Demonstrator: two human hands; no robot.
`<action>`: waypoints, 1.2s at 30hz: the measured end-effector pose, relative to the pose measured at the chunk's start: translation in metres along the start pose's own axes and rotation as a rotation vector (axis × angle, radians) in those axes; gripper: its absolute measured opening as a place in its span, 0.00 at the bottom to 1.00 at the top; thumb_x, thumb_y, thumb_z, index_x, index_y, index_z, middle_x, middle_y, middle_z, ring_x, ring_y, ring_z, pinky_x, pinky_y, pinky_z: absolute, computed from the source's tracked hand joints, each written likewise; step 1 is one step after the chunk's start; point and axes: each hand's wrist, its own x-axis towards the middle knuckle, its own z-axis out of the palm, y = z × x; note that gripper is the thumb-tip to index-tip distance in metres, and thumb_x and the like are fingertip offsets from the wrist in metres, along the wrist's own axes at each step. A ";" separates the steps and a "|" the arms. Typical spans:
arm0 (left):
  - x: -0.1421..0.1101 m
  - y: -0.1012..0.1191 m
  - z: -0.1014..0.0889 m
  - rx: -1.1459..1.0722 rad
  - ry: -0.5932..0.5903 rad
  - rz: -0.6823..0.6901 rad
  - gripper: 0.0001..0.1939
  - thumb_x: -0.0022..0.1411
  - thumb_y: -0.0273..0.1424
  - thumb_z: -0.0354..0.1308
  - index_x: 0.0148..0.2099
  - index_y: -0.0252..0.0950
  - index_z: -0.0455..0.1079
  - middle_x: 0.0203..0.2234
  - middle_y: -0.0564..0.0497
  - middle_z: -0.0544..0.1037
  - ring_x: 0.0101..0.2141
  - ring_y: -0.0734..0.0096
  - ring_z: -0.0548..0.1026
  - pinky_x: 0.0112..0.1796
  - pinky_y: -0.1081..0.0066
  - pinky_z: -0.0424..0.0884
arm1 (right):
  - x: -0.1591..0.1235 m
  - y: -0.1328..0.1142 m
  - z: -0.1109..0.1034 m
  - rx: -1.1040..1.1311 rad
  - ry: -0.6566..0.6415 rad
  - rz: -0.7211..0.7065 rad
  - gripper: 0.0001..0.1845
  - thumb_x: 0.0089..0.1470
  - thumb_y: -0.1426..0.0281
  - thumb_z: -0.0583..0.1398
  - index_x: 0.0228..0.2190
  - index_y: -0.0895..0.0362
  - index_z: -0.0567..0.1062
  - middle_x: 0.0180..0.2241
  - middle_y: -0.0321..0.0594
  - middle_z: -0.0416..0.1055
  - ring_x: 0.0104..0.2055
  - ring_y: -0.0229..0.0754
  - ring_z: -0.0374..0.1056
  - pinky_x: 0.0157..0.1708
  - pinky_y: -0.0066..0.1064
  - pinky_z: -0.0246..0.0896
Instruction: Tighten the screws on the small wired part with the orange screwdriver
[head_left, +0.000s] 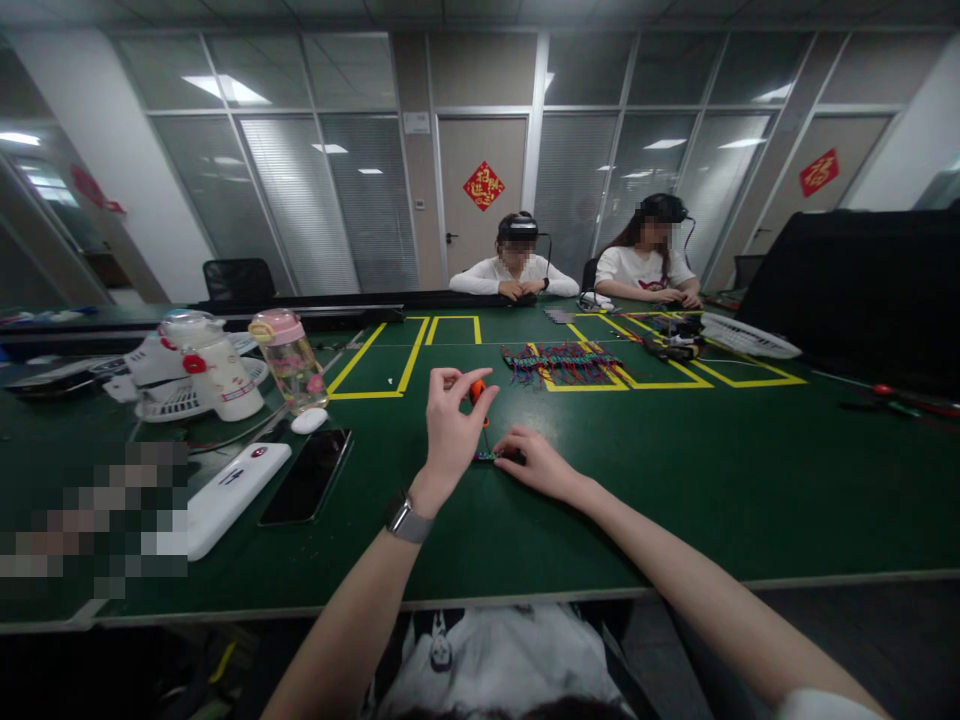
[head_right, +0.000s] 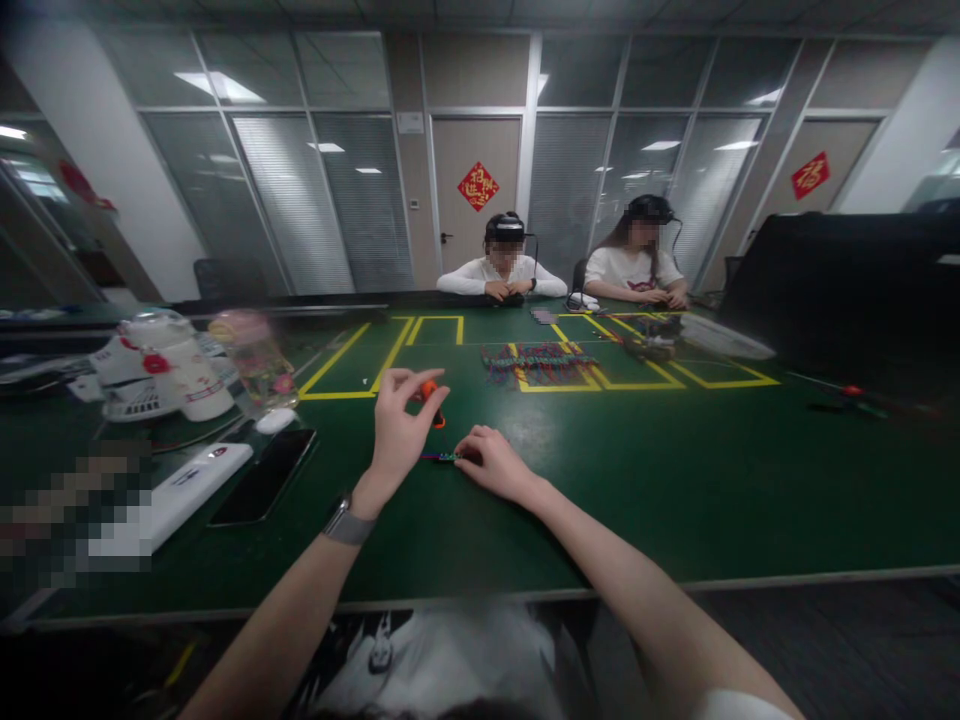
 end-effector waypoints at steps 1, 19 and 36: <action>0.000 0.001 0.000 0.003 -0.009 0.006 0.12 0.62 0.33 0.56 0.48 0.42 0.74 0.38 0.49 0.66 0.37 0.72 0.70 0.43 0.68 0.70 | 0.000 0.000 0.000 -0.001 0.001 -0.001 0.05 0.52 0.73 0.62 0.33 0.59 0.77 0.31 0.40 0.68 0.34 0.40 0.66 0.37 0.31 0.61; -0.001 0.004 0.000 -0.080 -0.059 -0.008 0.12 0.63 0.34 0.55 0.47 0.40 0.74 0.35 0.49 0.70 0.35 0.71 0.71 0.38 0.70 0.71 | 0.000 0.001 0.000 -0.011 0.004 -0.010 0.05 0.52 0.73 0.62 0.34 0.58 0.77 0.31 0.39 0.68 0.34 0.40 0.65 0.37 0.32 0.60; -0.001 0.002 0.003 -0.275 -0.149 -0.106 0.16 0.66 0.31 0.49 0.54 0.40 0.68 0.42 0.47 0.71 0.40 0.71 0.74 0.39 0.71 0.72 | -0.001 0.003 0.000 -0.009 0.010 -0.014 0.05 0.52 0.73 0.62 0.34 0.58 0.77 0.31 0.39 0.67 0.34 0.39 0.64 0.37 0.31 0.60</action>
